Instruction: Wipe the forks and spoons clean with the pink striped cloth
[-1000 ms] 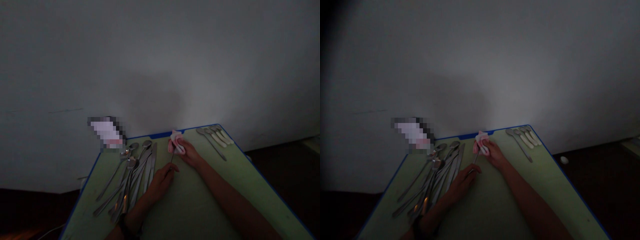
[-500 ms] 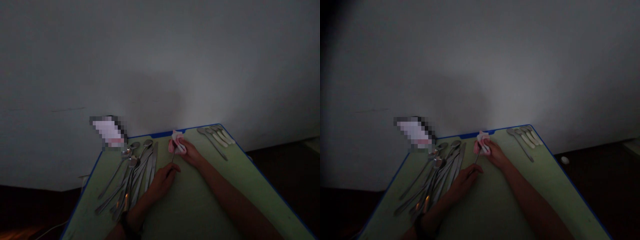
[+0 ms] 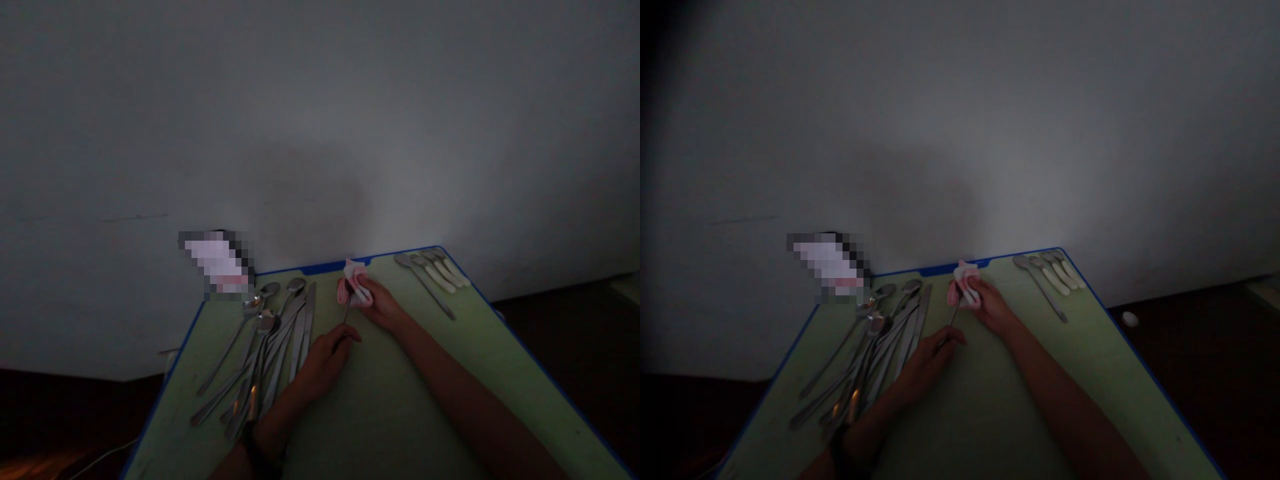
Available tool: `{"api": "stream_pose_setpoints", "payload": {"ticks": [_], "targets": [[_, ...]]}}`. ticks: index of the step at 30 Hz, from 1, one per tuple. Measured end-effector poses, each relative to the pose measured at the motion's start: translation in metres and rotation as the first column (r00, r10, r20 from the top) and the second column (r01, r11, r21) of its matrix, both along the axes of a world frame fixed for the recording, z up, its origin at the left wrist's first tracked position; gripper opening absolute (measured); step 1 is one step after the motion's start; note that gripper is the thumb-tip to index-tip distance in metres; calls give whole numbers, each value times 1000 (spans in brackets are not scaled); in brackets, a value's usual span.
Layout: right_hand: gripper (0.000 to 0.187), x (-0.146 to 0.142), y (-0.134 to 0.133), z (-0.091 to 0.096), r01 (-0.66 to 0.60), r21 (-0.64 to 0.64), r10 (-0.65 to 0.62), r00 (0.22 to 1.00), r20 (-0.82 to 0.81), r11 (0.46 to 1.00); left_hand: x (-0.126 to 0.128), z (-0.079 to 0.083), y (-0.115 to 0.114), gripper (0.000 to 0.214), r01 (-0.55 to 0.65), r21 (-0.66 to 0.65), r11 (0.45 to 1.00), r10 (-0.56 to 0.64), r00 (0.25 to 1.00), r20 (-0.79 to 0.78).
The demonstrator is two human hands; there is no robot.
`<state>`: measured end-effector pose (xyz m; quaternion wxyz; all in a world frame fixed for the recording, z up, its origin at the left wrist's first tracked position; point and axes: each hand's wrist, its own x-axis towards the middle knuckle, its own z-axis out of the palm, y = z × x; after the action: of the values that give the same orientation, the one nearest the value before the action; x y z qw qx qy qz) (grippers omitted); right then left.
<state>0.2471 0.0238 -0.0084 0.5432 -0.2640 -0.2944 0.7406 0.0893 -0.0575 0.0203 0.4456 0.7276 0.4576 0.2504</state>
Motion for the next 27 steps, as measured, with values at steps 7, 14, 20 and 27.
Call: {"api": "stream_pose_setpoints", "payload": {"ticks": [7,14,20,27], "targets": [[26,-1,-1,5,-23,8,23,1000,-19,1000,1,1,-2,33,-35,-92,995,42,997,69],[25,-1,-1,8,-16,-5,16,998,-64,1000,3,2,-4,43,-63,-116,991,79,987,139],[25,-1,0,8,-6,-27,4,997,-78,1000,1,0,-3,52,-61,-79,995,69,992,106],[26,-1,1,7,-20,3,20,998,-67,1000,-1,-1,-1,51,-62,-14,998,63,998,19]]}}
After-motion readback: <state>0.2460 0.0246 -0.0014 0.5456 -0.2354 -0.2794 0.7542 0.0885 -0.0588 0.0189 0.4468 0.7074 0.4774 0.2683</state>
